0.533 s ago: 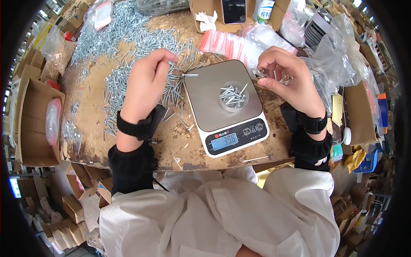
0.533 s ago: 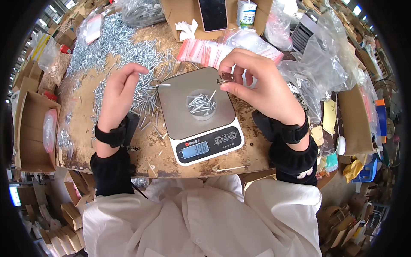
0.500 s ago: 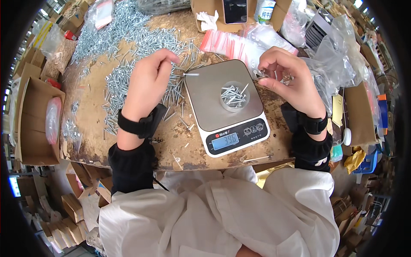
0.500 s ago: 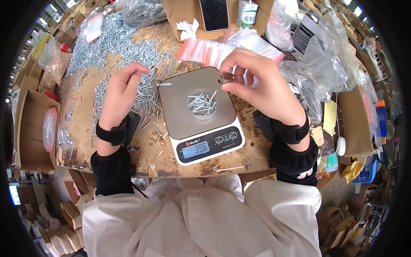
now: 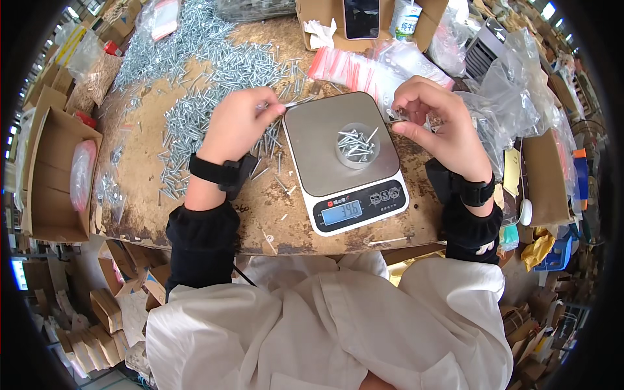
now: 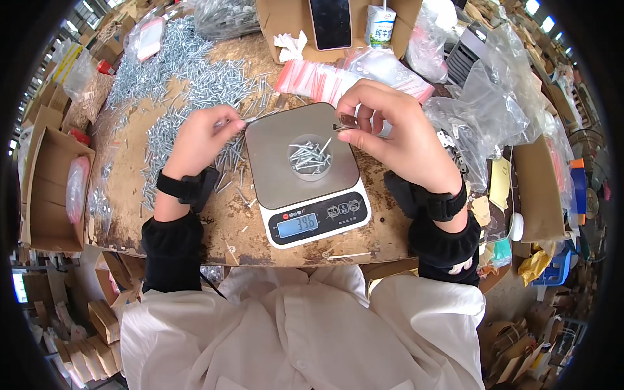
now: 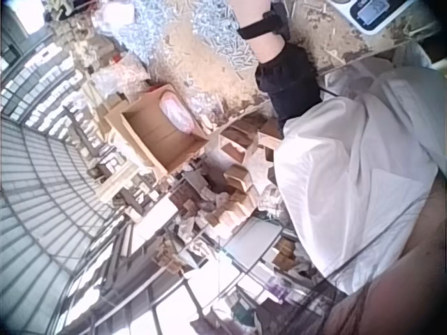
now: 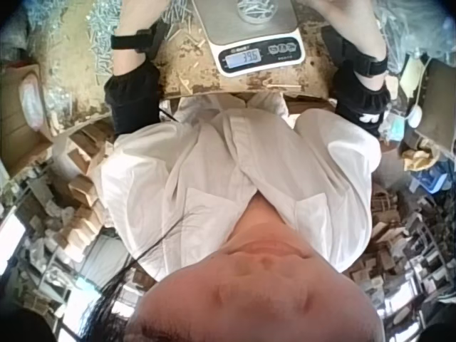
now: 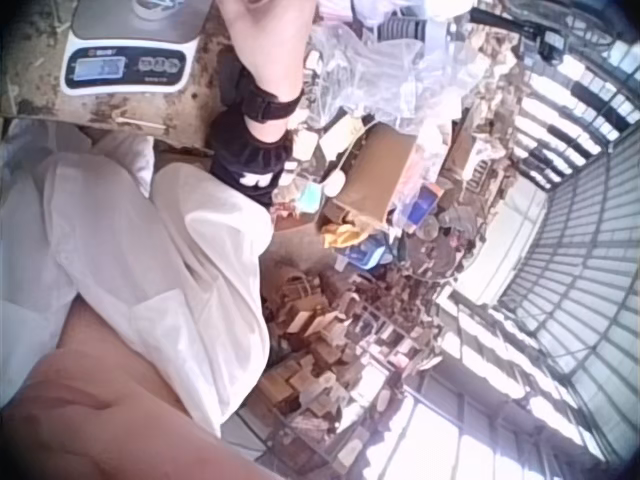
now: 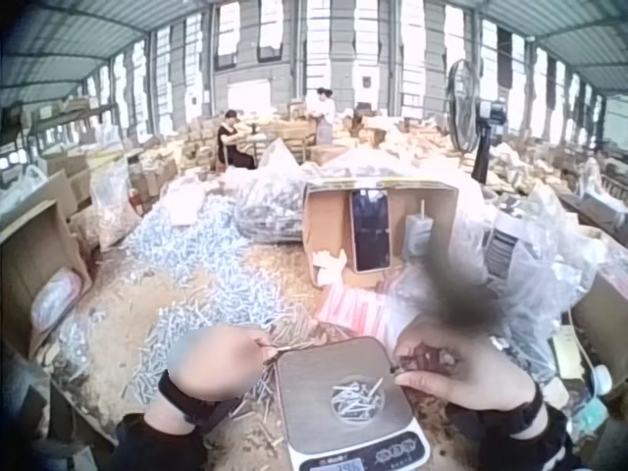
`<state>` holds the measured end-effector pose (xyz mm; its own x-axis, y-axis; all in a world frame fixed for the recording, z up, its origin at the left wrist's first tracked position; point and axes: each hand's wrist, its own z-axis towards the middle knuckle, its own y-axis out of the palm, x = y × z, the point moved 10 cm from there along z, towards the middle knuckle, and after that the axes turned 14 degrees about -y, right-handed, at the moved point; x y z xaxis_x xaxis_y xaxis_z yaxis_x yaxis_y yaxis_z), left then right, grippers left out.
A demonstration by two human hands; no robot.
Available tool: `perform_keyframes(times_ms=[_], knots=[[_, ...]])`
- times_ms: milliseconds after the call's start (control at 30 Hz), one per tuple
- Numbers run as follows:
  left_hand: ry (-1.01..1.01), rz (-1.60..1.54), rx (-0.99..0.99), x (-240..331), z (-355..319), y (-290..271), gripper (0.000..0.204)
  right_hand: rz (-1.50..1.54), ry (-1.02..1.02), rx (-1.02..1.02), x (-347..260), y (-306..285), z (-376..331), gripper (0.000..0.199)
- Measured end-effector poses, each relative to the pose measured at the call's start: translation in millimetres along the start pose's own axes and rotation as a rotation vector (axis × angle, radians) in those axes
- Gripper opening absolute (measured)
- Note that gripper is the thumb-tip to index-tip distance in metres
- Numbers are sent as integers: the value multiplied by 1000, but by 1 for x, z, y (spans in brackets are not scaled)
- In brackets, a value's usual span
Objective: The person weighs small metal nails on a digital scale, placing them into small plastic bags. They repeatedly scoop nails from a pile on the table, weigh them, and transfer them into bags, occasionally adjusting the camera or their sleeves.
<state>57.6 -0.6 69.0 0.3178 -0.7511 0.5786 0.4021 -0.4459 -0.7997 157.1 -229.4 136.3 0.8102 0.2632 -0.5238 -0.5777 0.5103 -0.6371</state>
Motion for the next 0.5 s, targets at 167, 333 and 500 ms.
perform_keyframes(times_ms=[167, 333, 500], knots=[[-412, 35, 233, -42, 2, -64, 24, 47, 4, 2, -4, 3, 0, 23], [-18, 215, 633, -25, -10, -97, 32, 63, -44, -25, -15, 18, 4, 24], [46, 129, 610, -4, -14, -95, 32, 59, -78, -59, -20, 33, 7, 25]])
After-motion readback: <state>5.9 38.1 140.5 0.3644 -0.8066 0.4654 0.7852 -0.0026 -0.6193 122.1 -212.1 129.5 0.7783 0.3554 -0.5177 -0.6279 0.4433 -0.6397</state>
